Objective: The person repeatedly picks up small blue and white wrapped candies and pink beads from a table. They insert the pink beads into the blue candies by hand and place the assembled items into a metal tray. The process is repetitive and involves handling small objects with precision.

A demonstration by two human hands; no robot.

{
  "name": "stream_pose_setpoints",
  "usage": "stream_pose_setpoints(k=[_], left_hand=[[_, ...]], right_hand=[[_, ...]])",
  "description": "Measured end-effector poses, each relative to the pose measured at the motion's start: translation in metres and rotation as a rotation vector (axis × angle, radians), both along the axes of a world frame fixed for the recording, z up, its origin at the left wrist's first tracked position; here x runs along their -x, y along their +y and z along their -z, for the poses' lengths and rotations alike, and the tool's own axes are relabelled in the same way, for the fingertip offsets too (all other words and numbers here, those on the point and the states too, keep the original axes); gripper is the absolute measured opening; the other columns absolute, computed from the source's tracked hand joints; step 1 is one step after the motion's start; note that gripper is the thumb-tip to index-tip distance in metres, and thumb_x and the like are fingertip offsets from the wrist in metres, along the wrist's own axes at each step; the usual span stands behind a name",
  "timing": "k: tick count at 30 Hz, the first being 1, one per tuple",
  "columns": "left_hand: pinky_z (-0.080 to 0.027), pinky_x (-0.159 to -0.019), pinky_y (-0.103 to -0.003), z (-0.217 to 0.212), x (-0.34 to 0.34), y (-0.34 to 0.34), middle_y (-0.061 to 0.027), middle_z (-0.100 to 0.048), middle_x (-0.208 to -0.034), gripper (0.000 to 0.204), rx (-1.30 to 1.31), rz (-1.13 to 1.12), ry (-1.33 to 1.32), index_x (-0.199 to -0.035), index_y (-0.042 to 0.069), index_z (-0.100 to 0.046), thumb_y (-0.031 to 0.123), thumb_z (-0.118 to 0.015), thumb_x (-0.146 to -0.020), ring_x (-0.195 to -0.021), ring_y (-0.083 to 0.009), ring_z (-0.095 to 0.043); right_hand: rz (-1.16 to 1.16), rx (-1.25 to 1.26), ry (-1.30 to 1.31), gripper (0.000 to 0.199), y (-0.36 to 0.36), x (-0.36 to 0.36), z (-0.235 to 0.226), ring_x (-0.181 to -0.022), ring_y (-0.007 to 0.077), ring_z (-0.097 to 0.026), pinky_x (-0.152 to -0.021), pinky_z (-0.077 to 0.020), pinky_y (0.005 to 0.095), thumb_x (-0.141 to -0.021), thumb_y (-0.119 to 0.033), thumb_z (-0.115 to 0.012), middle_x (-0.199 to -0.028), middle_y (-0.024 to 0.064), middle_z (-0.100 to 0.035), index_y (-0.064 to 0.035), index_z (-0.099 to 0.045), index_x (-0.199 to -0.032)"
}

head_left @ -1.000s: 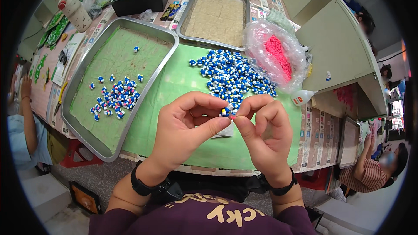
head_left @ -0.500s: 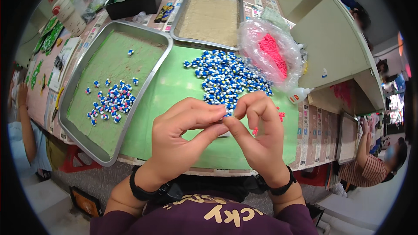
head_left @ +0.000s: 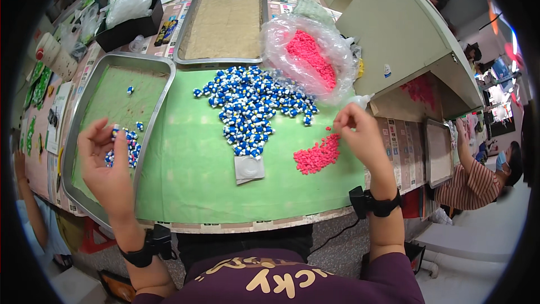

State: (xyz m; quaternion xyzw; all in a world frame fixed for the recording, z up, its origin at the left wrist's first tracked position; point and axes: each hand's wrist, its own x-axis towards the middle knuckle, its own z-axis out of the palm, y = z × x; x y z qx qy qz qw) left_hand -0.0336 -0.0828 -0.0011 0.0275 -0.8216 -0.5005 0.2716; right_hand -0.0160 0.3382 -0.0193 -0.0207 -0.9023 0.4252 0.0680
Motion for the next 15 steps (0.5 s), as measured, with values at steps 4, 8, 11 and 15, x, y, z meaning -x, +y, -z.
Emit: stream_pose_setpoints(k=[4,8,11,15], left_hand=[[-0.048,-0.084,-0.027,-0.005,0.005,-0.011,-0.0073,-0.059,-0.109,0.032,0.237,-0.101,-0.190,-0.119,0.002,-0.058,-0.001,-0.063,-0.087,-0.096,-0.0156,-0.058],[-0.046,-0.092,-0.035,-0.004,0.013,-0.006,-0.0122,-0.057,-0.118,0.040,0.696,-0.122,-0.014,-0.121,0.007,-0.058,0.002,-0.065,-0.082,-0.110,-0.0255,-0.056],[-0.043,-0.096,-0.039,-0.011,0.029,0.038,-0.0121,-0.056,-0.121,0.038,0.490,0.135,0.018,-0.117,0.005,-0.058,0.002,-0.066,-0.080,-0.116,-0.0292,-0.053],[-0.046,-0.093,-0.038,0.014,0.062,0.076,-0.0158,-0.058,-0.114,0.031,0.416,0.502,-0.035,-0.112,0.002,-0.058,-0.002,-0.063,-0.082,-0.113,-0.0318,-0.055]], right_hand=[[-0.014,-0.142,-0.044,0.010,0.001,0.001,0.011,-0.069,0.0231,-0.061,-0.063,-0.0477,0.0337,-0.079,0.007,-0.057,-0.074,0.0113,-0.058,-0.0003,-0.051,-0.082],[-0.061,-0.202,-0.050,0.010,-0.009,0.004,0.007,-0.066,0.0256,-0.058,-0.061,-0.0461,0.0351,-0.078,0.008,-0.056,-0.073,0.0128,-0.057,0.0001,-0.050,-0.080],[-0.082,-0.222,-0.105,0.010,-0.017,0.005,0.004,-0.065,0.0274,-0.057,-0.060,-0.0452,0.0358,-0.077,0.008,-0.056,-0.071,0.0142,-0.056,0.0003,-0.049,-0.079],[-0.171,-0.125,-0.108,0.010,-0.028,0.004,0.005,-0.065,0.0282,-0.056,-0.060,-0.0447,0.0360,-0.077,0.008,-0.055,-0.070,0.0149,-0.054,0.0000,-0.050,-0.079]])
